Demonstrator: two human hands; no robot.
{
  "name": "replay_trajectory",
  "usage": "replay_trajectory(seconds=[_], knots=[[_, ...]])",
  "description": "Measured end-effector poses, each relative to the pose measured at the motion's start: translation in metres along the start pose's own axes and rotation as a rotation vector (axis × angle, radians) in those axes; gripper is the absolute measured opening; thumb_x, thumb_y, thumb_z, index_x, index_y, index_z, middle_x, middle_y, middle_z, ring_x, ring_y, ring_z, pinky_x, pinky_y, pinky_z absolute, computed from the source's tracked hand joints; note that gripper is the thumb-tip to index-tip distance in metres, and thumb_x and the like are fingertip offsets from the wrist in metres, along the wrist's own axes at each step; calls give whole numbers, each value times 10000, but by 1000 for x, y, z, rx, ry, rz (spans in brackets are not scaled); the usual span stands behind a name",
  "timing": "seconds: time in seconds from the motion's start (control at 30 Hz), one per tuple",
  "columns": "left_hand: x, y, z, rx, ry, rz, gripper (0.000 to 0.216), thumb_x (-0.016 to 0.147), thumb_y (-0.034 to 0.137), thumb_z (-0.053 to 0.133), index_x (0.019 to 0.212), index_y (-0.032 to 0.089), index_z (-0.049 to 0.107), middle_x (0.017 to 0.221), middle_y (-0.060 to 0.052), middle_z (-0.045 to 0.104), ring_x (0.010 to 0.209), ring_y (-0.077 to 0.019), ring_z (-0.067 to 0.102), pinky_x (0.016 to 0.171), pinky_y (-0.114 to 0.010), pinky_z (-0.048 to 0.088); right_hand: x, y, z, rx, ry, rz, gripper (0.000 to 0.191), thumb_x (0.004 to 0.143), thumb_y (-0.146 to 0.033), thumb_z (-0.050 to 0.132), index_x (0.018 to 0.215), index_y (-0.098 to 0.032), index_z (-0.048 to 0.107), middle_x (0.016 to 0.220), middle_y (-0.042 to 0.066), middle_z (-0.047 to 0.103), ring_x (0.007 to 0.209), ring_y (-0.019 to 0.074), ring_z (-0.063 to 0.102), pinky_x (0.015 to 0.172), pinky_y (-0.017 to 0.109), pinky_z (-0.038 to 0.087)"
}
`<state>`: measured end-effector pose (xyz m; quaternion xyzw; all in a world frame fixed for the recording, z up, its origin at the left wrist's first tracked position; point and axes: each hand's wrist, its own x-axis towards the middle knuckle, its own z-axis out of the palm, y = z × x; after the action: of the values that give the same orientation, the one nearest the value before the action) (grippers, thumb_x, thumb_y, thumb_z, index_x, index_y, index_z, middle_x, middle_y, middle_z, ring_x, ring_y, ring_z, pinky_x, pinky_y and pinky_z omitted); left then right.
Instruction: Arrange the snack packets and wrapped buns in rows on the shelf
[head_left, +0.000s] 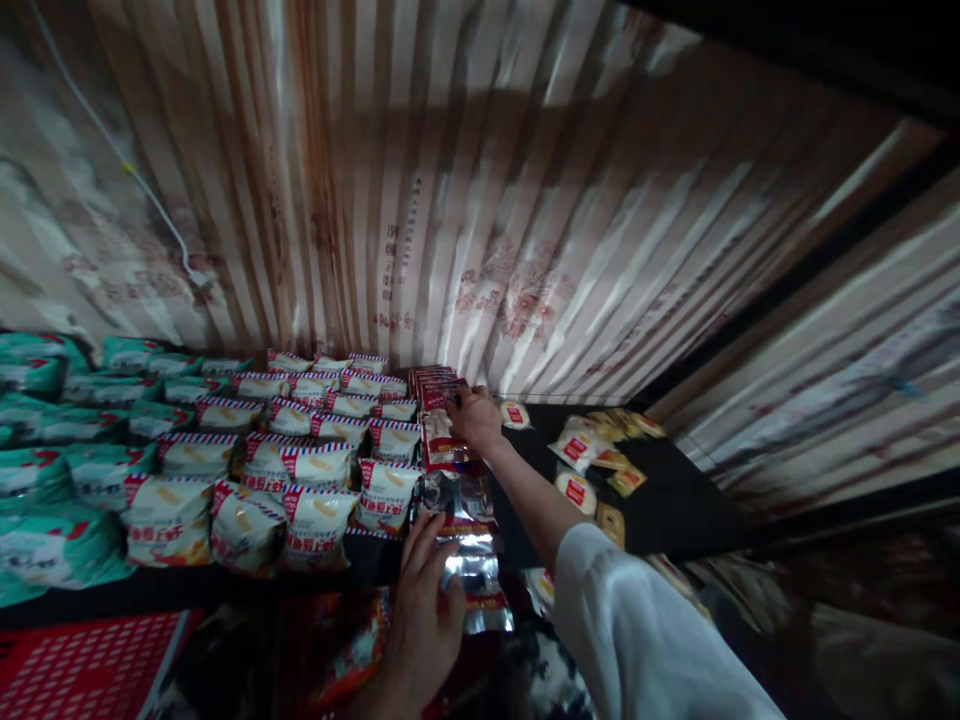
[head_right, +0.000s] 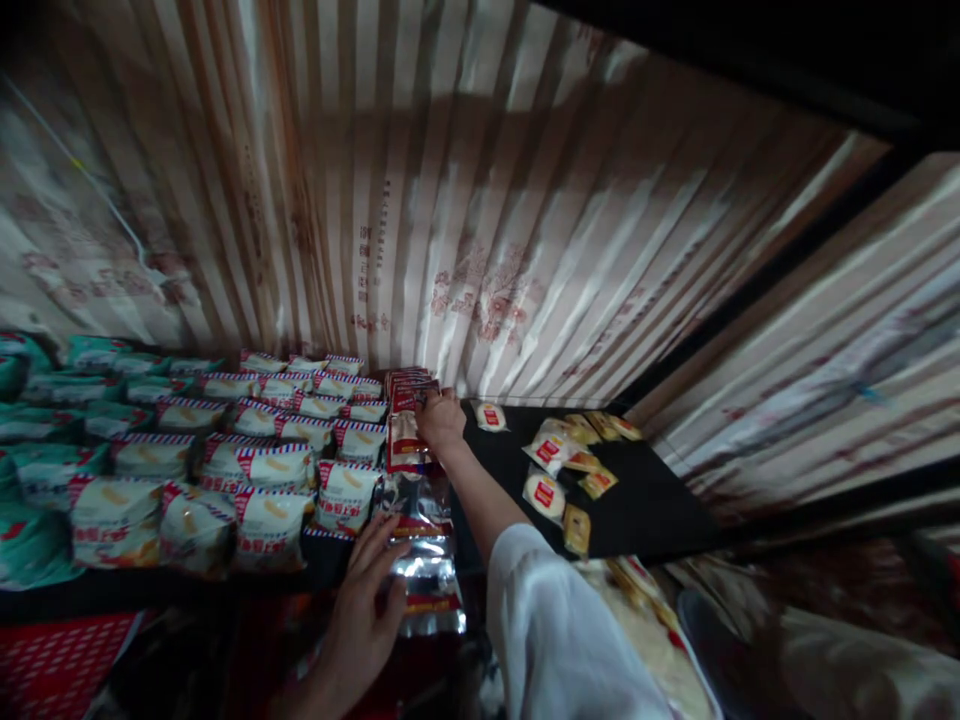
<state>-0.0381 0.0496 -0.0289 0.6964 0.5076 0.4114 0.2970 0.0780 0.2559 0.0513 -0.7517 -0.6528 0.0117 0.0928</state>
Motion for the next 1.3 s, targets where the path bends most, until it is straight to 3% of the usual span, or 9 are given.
replay_trajectory(seconds=[0.33,0.53,0.73,0.83,1.0,1.3], knots=[[-1,-5,1,21,-27,-2,361,858,138,385,1091,223,648,1431,-86,444,1372,-266,325,1081,-540,357,-1,-5,5,48,45,49,338,879,-344,509,1196,-252,581,1260,116,525,1133,268,502,856,353,436],[-2,-7,3,35,-32,7,351,872,169,394,1112,234,642,1439,-83,435,1365,-277,336,1067,-548,374,0,1,7,22,90,-11,283,913,-382,436,1013,-277,679,1267,56,560,1133,270,499,853,354,440],[-6,-9,13,33,135,86,343,869,138,385,1105,215,622,1399,-87,481,1359,-259,345,1045,-522,415,-3,10,18,156,112,-132,314,921,-348,436,1110,-234,659,1314,63,553,1222,248,455,1003,397,375],[-7,-13,14,86,155,160,324,866,141,426,1117,226,612,1386,-82,495,1349,-258,361,1013,-519,451,-17,22,22,323,251,-204,354,892,-316,470,1191,-193,613,1346,111,518,1232,264,460,1017,437,384],[-7,-10,5,161,156,227,365,836,78,434,1133,215,595,1379,-69,505,1354,-238,353,1010,-466,474,-60,53,17,624,439,-241,348,899,-359,435,1095,-162,644,1235,140,582,1163,253,531,1017,439,411],[-8,7,-1,264,115,317,373,822,51,424,1120,203,590,1384,-71,495,1350,-252,347,995,-485,482,-118,116,31,762,391,-96,306,842,-394,476,963,-191,669,1085,134,651,1016,255,608,880,454,497]])
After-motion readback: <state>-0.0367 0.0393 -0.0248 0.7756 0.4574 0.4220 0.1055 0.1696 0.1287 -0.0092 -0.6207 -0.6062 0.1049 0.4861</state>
